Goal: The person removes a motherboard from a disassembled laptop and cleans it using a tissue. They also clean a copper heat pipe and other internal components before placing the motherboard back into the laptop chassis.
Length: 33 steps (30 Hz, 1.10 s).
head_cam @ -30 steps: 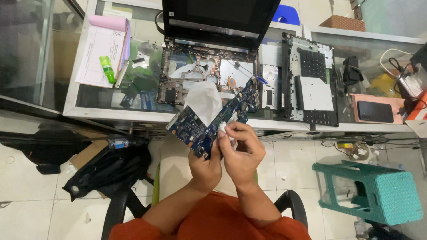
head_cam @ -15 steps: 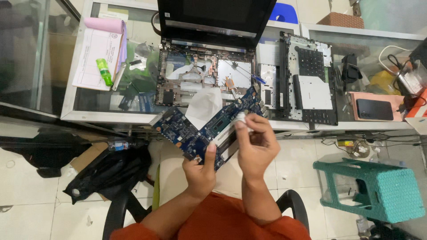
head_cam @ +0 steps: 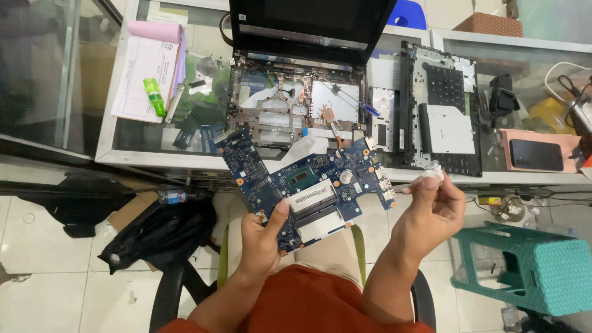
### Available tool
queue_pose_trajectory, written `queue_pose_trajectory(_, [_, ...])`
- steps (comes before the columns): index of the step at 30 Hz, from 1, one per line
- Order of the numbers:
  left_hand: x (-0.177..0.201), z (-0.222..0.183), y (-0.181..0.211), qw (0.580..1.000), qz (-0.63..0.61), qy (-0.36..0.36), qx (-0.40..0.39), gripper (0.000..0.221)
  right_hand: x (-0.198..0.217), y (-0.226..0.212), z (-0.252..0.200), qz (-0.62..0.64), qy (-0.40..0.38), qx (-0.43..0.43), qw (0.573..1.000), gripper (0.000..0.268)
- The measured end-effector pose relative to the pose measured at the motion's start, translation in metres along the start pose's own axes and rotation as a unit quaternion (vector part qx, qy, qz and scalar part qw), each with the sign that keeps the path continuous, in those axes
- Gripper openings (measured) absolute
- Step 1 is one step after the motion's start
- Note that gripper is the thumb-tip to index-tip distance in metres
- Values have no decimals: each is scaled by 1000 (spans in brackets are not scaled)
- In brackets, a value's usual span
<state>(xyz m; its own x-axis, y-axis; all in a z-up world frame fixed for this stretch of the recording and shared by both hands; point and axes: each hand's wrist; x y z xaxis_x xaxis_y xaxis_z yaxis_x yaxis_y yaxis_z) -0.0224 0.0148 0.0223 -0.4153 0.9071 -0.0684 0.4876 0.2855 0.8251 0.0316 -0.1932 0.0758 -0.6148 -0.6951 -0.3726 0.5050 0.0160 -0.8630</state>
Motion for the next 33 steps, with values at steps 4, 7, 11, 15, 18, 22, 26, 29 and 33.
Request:
queue_pose_trajectory(4, [17, 29, -27, 978, -193, 9, -78, 34, 5, 22, 8, 9, -42, -12, 999, 25])
queue_pose_trajectory(7, [8, -8, 81, 963, -238, -18, -127, 17, -13, 30, 8, -63, -94, -30, 993, 24])
queue_pose_trajectory(11, [42, 29, 74, 952, -254, 30, -171, 26, -19, 52, 14, -178, -158, -21, 971, 34])
queue_pose_trajectory(15, [55, 49, 73, 942, -256, 82, -201, 31, -19, 68, 17, -186, -179, -132, 957, 18])
queue_pose_trajectory(18, [67, 108, 36, 940, -243, 93, -222, 35, -12, 90, 18, -246, -194, -150, 938, 18])
queue_pose_trajectory(22, [24, 121, 58, 962, -134, 60, -229, 44, -7, 106, 11, -304, -203, -190, 911, 12])
queue_pose_trajectory(26, [5, 164, 53, 939, -33, 65, -337, 22, 1, 110, -1, -320, -240, -275, 874, 17])
queue_pose_trajectory(29, [1, 180, 43, 941, 35, 16, -335, 16, -8, 97, -9, -233, -224, -315, 892, 20])
queue_pose_trajectory(33, [-6, 179, 54, 950, 69, 42, -301, 25, -28, 84, -9, -149, -184, -263, 935, 24])
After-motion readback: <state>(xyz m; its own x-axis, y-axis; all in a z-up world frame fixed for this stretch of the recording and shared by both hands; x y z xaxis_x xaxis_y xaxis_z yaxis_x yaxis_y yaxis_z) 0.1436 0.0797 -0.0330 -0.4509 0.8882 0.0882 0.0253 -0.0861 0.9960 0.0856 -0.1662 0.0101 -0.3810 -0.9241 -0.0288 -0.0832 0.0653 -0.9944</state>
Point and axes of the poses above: each hand's wrist, its own z-axis towards the middle knuckle, its own x-axis out of the back of the hand, y = z × x, and after that the axes turned 14 degrees about z, right-handed
